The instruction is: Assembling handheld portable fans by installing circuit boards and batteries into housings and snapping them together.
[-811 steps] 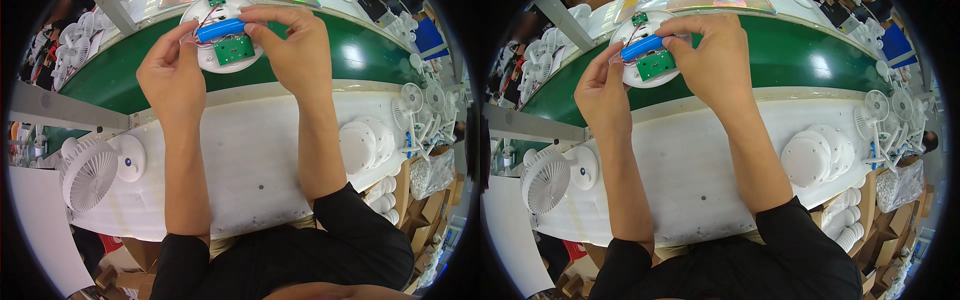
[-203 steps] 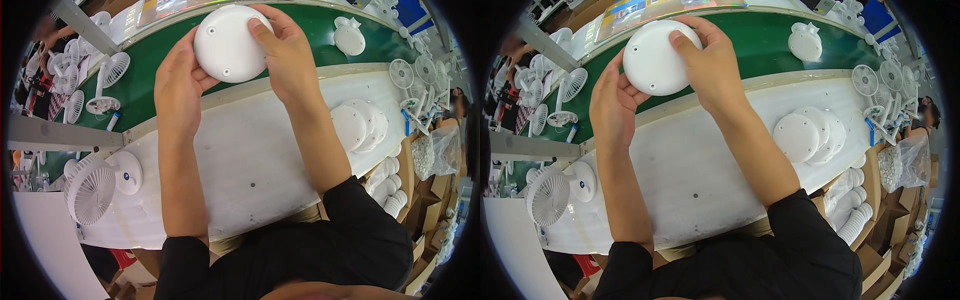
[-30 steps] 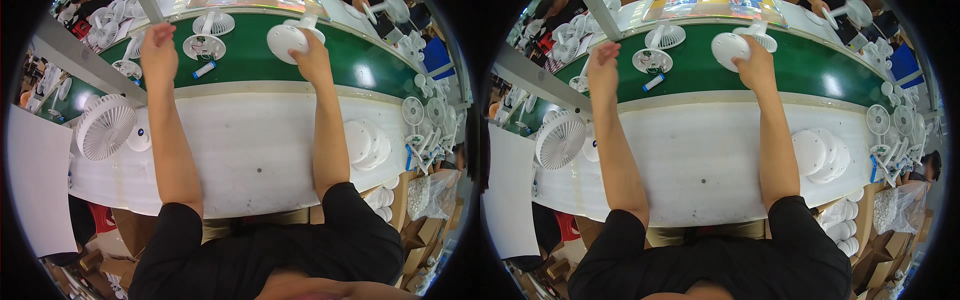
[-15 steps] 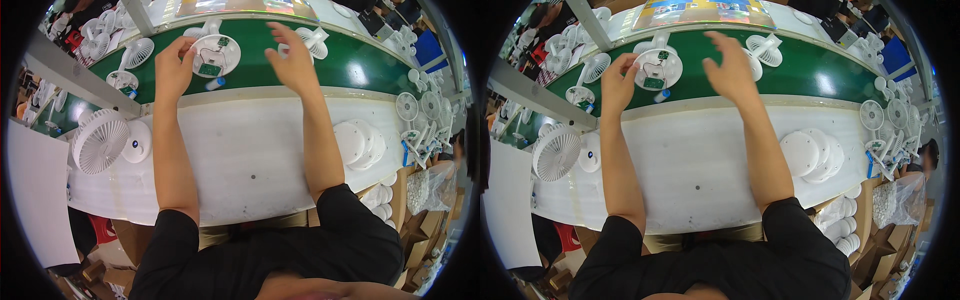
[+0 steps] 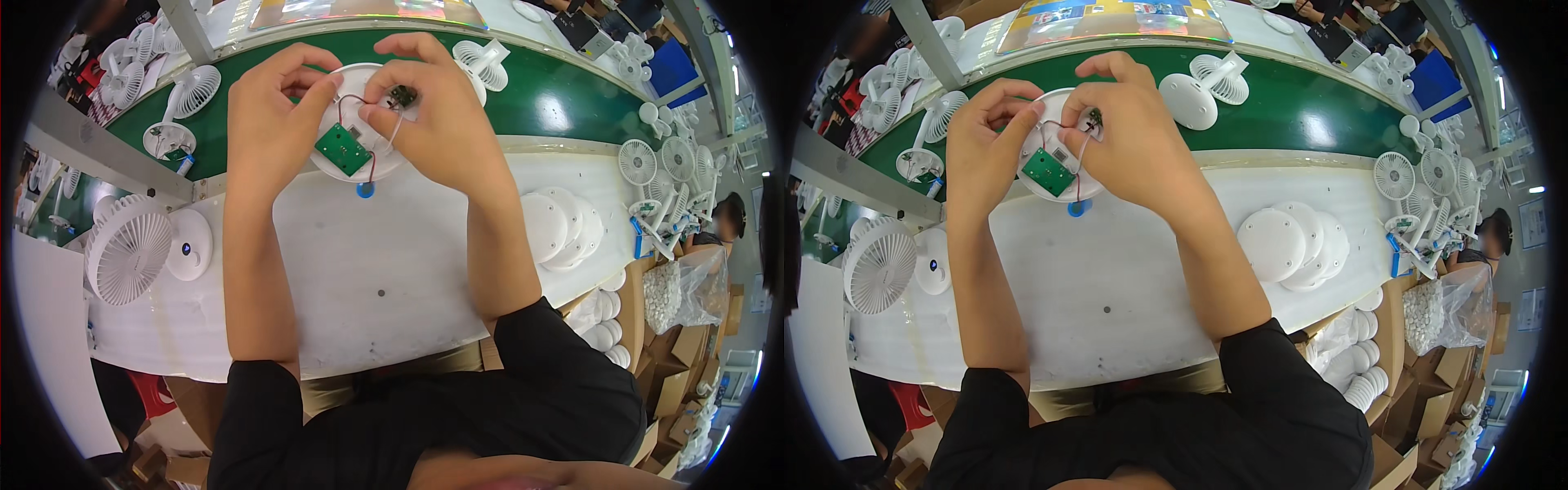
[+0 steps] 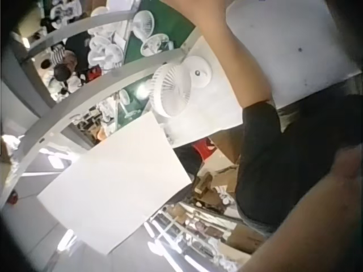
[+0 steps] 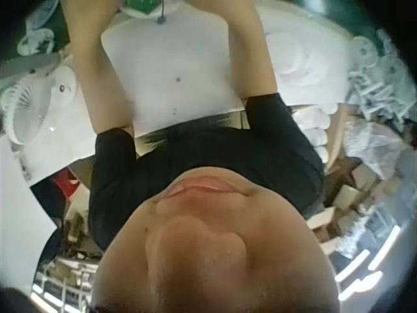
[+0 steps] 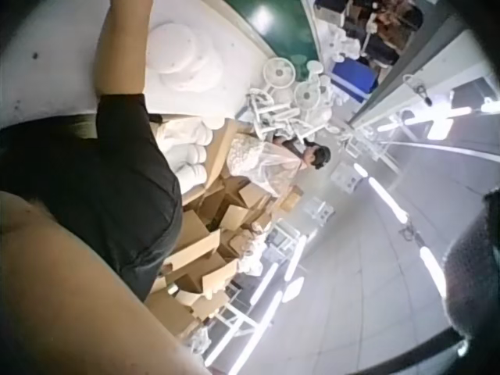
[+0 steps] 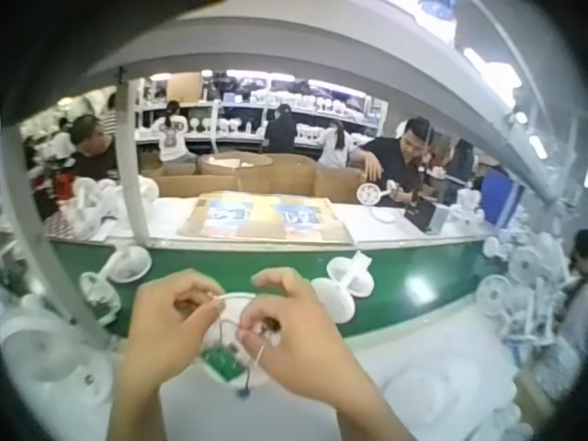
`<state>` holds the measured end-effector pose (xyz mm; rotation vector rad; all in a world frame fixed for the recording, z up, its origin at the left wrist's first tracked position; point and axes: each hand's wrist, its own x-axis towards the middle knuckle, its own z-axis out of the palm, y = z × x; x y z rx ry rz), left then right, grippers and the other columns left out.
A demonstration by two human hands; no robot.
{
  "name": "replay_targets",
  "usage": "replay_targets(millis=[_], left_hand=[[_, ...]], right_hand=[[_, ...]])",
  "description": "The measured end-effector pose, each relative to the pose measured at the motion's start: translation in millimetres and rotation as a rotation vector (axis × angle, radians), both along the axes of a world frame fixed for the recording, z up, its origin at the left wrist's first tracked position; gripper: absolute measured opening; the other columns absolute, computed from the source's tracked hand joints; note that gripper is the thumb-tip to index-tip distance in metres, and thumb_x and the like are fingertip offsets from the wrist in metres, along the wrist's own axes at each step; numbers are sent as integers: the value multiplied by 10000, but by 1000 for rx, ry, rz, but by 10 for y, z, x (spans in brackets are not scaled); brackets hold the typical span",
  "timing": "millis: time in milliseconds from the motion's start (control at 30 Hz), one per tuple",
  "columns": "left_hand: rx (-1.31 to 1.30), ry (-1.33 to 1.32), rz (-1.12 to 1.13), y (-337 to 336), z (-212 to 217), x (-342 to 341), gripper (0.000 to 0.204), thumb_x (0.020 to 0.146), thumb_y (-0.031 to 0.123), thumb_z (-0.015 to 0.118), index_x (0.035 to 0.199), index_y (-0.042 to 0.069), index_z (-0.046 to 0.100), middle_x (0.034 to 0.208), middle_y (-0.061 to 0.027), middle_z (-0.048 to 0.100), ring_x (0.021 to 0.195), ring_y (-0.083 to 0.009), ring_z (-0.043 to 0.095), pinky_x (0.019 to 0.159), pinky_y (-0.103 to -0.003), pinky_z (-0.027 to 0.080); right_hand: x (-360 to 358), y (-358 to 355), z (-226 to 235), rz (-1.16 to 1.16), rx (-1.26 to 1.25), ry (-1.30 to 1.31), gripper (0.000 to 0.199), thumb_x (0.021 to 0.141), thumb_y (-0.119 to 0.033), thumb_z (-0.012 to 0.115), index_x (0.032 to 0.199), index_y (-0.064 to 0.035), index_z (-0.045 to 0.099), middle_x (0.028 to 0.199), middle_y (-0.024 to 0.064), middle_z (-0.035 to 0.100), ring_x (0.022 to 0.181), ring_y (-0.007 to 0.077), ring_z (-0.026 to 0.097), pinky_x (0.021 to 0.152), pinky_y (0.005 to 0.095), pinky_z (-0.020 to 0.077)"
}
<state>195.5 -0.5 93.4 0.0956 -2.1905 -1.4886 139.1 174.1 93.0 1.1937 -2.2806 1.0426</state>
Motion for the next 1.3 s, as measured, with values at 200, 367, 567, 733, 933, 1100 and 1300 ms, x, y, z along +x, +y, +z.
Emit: replay_targets(millis=[200, 367, 567, 733, 933, 1100, 1300], left_hand=[[104, 52, -99, 89, 41, 20, 122, 825, 10, 646, 945, 27, 656, 797, -44, 637, 695, -93, 529, 612, -212, 413], [66, 66, -279, 194, 52, 90, 91, 861, 17, 629, 947, 40, 613, 904, -41, 617, 783, -80, 519, 677, -202, 414], [-70, 93, -162, 224, -16, 94, 51, 880, 47, 601, 912, 45, 561, 921, -43, 591, 804, -121, 512, 714, -241, 423], [175, 49, -176, 232, -62, 76, 61, 875, 28, 565, 927, 46, 539, 891, -45, 589, 780, -146, 509, 703, -261, 423], [423, 68, -226, 290, -71, 25, 143, 873, -32, 508, 984, 55, 526, 883, -37, 595, 762, -119, 492, 680, -236, 402], [434, -2, -336, 243, -110, -41, 163, 901, -40, 487, 1021, 65, 521, 930, -33, 573, 777, -87, 460, 672, -202, 368], [72, 37, -373, 27, -42, -16, 115, 860, -15, 522, 938, 48, 578, 755, 16, 523, 654, -87, 379, 579, -223, 316]], right_hand=[[29, 103, 145, 109, -191, -581, 84, 808, -58, 681, 872, -36, 631, 1186, 94, 574, 978, 185, 548, 810, 267, 456], [63, 17, 153, -30, -329, -725, 75, 814, -60, 675, 843, -36, 610, 1164, 94, 573, 976, 165, 533, 810, 260, 448], [20, 27, 84, 53, -358, -498, 90, 798, -44, 682, 882, -19, 660, 1131, 93, 576, 921, 164, 551, 771, 238, 456], [19, 17, 56, 84, -359, -308, 119, 780, -24, 693, 896, -21, 717, 1099, 83, 576, 865, 163, 568, 728, 222, 462], [70, -102, 42, -89, -358, -267, 135, 752, -6, 706, 870, -40, 762, 1047, 71, 569, 824, 172, 574, 694, 234, 471], [51, -112, 26, -189, -313, -215, 149, 725, 1, 710, 848, -57, 771, 1010, 65, 562, 794, 177, 568, 671, 250, 477], [-151, -137, -103, -42, -261, -42, 145, 702, -29, 684, 800, -108, 756, 978, 77, 551, 732, 233, 552, 627, 306, 468]])
